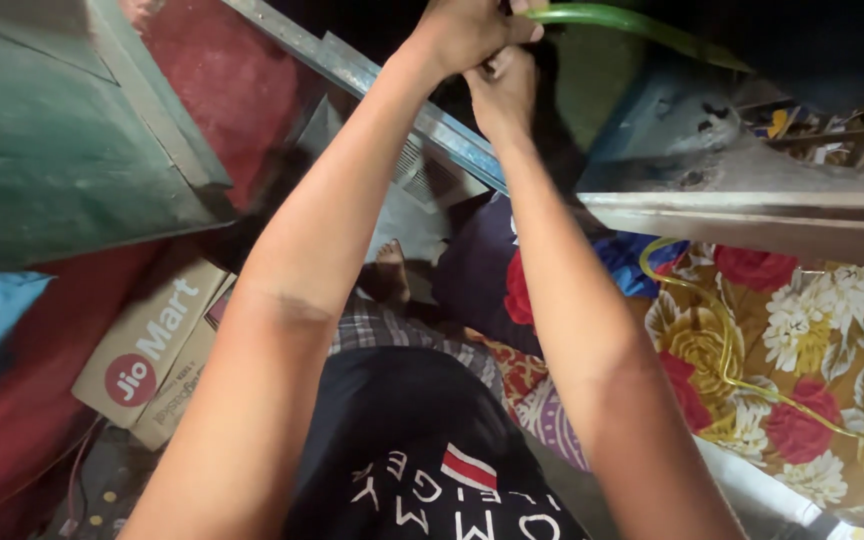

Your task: Connecting a water hose to an evaporative air cooler and attaching it to an outdoor tap.

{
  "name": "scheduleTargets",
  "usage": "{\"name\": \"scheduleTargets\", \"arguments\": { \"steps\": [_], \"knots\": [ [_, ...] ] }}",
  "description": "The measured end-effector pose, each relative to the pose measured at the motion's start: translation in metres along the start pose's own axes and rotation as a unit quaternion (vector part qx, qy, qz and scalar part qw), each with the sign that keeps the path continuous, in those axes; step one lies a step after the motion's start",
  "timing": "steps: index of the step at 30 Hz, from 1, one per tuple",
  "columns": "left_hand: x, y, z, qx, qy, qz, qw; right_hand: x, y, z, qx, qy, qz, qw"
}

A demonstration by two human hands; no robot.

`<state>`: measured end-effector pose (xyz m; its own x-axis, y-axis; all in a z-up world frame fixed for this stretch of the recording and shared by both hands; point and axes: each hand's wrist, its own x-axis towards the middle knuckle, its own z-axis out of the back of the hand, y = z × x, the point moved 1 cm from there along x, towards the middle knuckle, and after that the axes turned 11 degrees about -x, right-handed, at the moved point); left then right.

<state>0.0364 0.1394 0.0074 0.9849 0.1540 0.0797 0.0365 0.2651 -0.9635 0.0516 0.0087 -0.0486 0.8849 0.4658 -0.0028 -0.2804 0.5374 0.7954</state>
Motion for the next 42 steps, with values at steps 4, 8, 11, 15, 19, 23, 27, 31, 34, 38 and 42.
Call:
{"name": "scheduleTargets", "arguments": {
  "steps": [4,8,11,15,19,23,27,31,34,38,42],
  "knots": [
    [-0.010,0.004,0.011,-0.054,-0.053,-0.075,0.994,0.004,-0.019,-0.005,0.050,-0.013,0.035,0.998],
    [-0.024,0.076,0.029,-0.020,-0.263,0.055,0.963,0.002,-0.015,-0.004,0.104,-0.005,0.026,0.994],
    [-0.063,0.070,0.051,0.026,-0.350,-0.026,0.936,-0.003,-0.011,0.000,0.084,-0.013,0.029,0.996],
    [-0.082,0.035,0.060,0.037,-0.359,-0.025,0.932,-0.004,-0.006,0.004,0.046,-0.035,0.016,0.998],
    [-0.080,0.030,0.056,0.179,-0.258,-0.081,0.946,0.005,-0.017,-0.002,0.049,-0.061,0.027,0.997],
    [-0.067,0.038,0.050,0.247,-0.170,0.039,0.953,0.006,-0.017,-0.004,0.090,-0.053,0.044,0.994],
    [-0.057,0.029,0.050,0.224,-0.119,0.085,0.964,0.007,-0.020,-0.007,0.125,-0.045,0.042,0.990],
    [-0.037,0.053,0.047,0.152,0.021,0.126,0.980,0.006,-0.015,-0.007,0.150,-0.035,0.045,0.987],
    [-0.022,0.085,0.038,0.057,0.099,0.094,0.989,0.005,-0.015,-0.006,0.143,-0.029,0.042,0.988],
    [-0.016,0.089,0.032,0.001,0.120,0.101,0.988,0.002,-0.016,-0.004,0.169,0.000,0.011,0.986],
    [-0.023,0.074,0.032,0.018,0.139,0.080,0.987,0.006,-0.030,-0.009,0.182,0.009,0.003,0.983]
  ]
}}
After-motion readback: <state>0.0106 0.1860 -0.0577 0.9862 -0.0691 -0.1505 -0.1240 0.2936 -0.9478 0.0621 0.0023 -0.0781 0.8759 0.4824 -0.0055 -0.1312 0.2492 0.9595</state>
